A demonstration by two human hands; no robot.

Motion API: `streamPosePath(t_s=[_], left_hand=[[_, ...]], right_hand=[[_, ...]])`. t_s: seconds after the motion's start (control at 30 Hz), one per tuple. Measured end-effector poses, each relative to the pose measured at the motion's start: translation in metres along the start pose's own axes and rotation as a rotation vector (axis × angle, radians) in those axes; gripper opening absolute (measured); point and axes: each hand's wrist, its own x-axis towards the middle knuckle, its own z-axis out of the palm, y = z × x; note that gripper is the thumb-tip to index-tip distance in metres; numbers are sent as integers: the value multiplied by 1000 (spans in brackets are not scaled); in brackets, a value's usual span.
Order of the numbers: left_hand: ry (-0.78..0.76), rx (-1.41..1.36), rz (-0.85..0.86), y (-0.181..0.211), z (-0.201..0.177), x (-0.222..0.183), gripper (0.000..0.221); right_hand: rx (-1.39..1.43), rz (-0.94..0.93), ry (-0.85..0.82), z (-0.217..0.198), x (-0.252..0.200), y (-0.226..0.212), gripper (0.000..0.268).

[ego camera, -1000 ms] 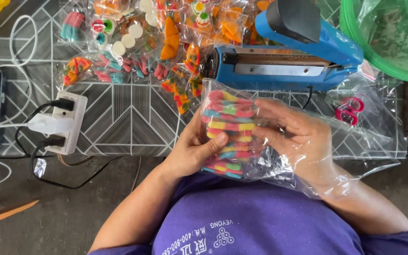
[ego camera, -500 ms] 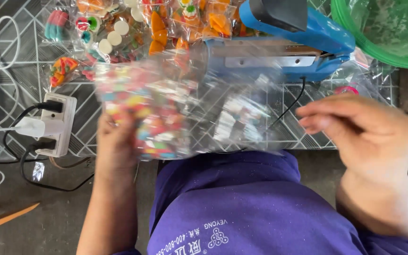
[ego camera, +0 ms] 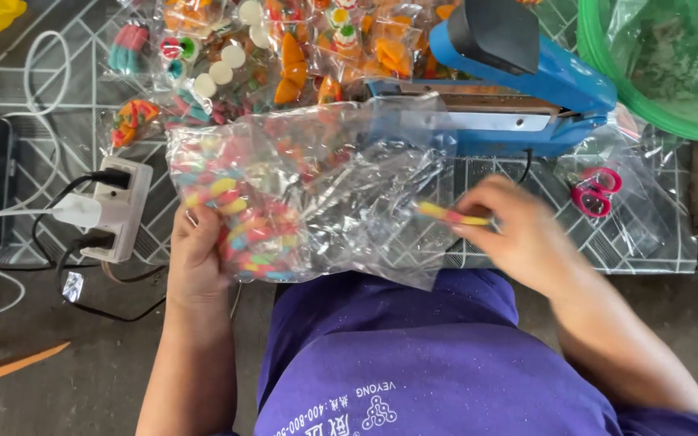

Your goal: Packaging small colorful candies into plastic bags and sealing them using a manual heat sealer.

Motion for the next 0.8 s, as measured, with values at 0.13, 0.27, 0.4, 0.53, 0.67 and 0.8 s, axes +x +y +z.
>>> streamPosePath(t_s=[0.13,0.27,0.4,0.53,0.67,0.8], left_hand=[[-57,86,-79,4,-2,-2,36],[-214,9,-34,-3,24,-5,65],[-457,-212,-91,2,66,-17,73],[-619,-289,-268,17,105,-27,96],[-698,-321,-288,-13,85,-33,89],[-587,107,-170,-19,84,-25,64]], right_hand=[[-2,71,170,-75,-41,-55,35],[-126,116,211,-80,-46,-89,32],[137,-260,135,-66,-18,-104,23],[412,337,-232,-54,-7,-103,62],[897,234,-130,-11,-5,-73,44],[747,294,122,0,4,-88,39]])
